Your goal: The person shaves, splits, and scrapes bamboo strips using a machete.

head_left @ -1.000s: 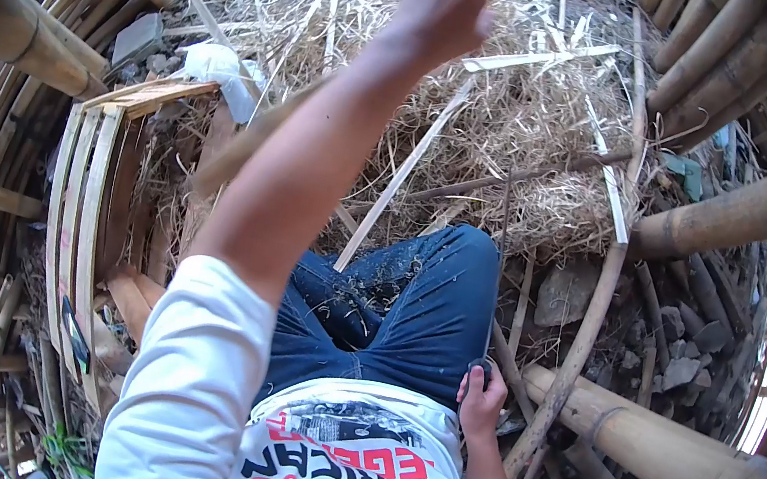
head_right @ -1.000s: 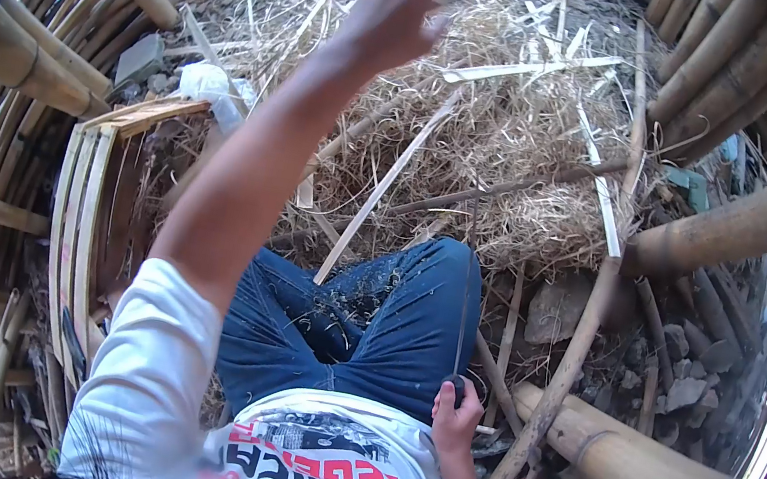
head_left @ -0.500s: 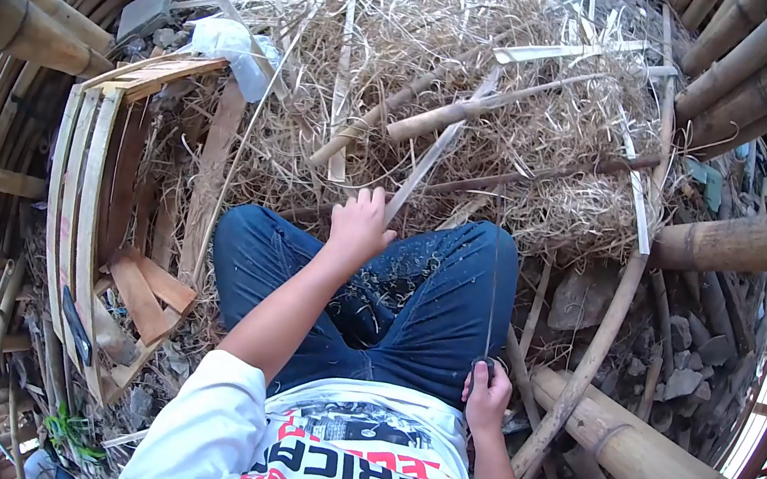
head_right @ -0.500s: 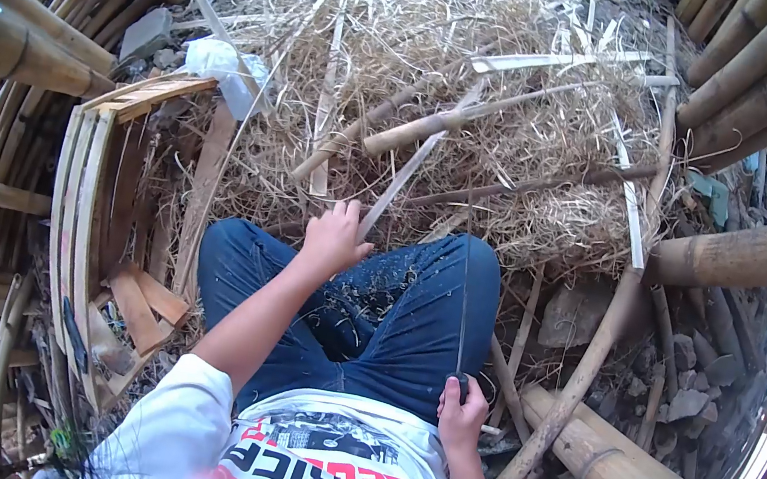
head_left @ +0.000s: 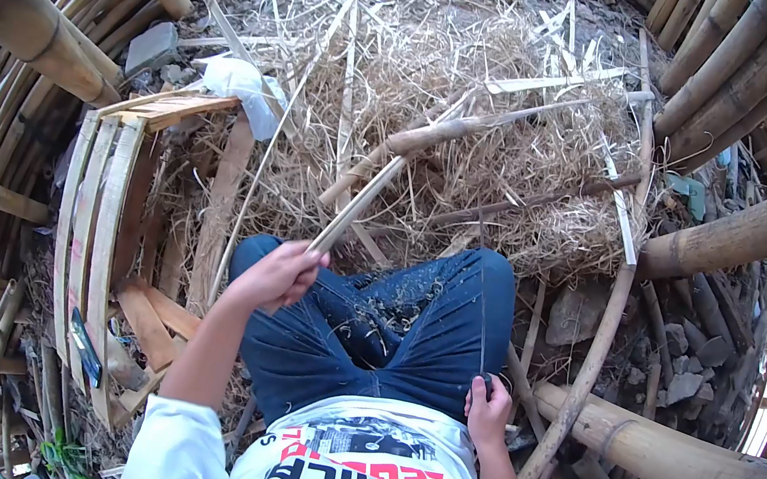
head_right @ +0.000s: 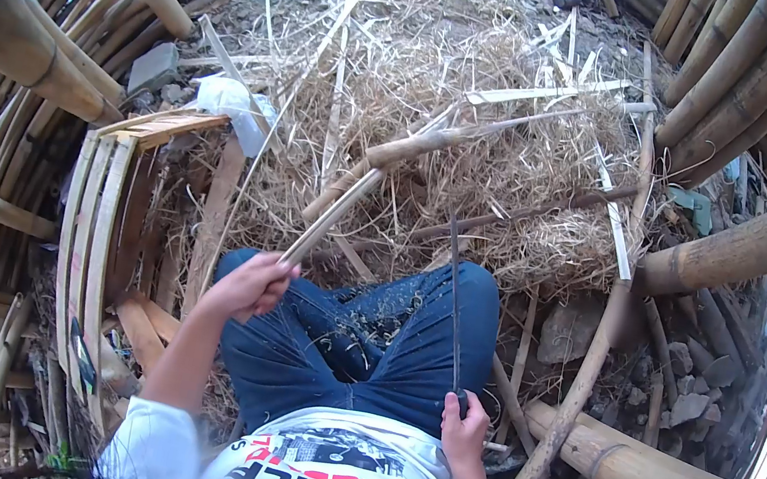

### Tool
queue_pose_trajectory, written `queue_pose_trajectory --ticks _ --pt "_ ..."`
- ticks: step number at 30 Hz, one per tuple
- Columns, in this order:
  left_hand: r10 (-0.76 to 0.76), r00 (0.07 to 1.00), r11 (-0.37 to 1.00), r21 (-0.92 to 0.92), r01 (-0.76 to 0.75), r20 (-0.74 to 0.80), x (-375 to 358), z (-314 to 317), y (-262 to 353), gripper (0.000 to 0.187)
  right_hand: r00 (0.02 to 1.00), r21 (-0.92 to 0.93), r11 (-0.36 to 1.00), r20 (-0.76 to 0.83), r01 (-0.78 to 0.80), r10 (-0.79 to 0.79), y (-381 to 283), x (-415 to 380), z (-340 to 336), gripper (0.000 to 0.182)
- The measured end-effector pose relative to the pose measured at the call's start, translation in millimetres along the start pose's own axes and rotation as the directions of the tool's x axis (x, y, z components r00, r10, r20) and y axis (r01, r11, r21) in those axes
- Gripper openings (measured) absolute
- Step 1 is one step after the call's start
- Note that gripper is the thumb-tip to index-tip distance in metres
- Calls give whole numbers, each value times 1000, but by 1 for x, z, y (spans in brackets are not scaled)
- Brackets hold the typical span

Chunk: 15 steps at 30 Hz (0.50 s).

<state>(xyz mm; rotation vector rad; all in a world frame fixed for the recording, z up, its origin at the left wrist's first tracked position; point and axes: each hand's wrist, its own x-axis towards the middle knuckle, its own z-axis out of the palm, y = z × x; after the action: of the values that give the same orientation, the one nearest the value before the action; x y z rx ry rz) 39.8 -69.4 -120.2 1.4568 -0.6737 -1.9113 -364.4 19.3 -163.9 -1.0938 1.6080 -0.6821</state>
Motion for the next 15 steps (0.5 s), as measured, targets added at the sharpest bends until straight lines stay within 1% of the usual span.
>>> queue_pose_trajectory --ticks 1,2,4,5,6,7,8,10,13,14,15 --pt "31 1000 993 118 -30 -3 -22 -3 -1 21 1000 9 1000 -2 7 -7 1 0 1 38" --pt "46 999 991 121 -49 24 -45 -6 -3 21 1000 -5 1000 -8 16 -16 3 0 1 37" --pt "-17 1000 995 97 18 -17 -90 -6 -3 21 998 -72 996 -27 54 -56 14 0 1 36" --pt "-31 999 996 83 34 -30 -111 -7 -8 20 998 -68 996 -29 55 -57 17 0 1 36" --pt "-45 998 997 67 48 -46 -132 -7 -13 20 995 -104 991 -36 89 -93 19 0 2 36" --pt "-95 993 995 24 97 -68 -155 -6 -17 20 991 -140 982 -38 123 -130 20 0 3 36" --pt "-147 985 989 -24 145 -91 -177 -6 -20 19 991 -138 982 -30 126 -131 17 0 3 36" --pt "-234 960 970 -97 221 -156 -225 -9 -30 19 996 -90 992 -12 89 -90 9 -5 3 37" --pt "-273 940 962 -72 264 -204 -300 -14 -35 21 997 -27 997 18 70 -69 1 -9 4 38" --pt "-294 928 956 -92 280 -231 -323 -13 -37 21 998 -6 998 -8 68 -68 1 -11 7 37" --pt "-317 912 948 -118 295 -261 -347 -10 -40 21 997 42 997 37 62 -63 -6 -9 8 36"
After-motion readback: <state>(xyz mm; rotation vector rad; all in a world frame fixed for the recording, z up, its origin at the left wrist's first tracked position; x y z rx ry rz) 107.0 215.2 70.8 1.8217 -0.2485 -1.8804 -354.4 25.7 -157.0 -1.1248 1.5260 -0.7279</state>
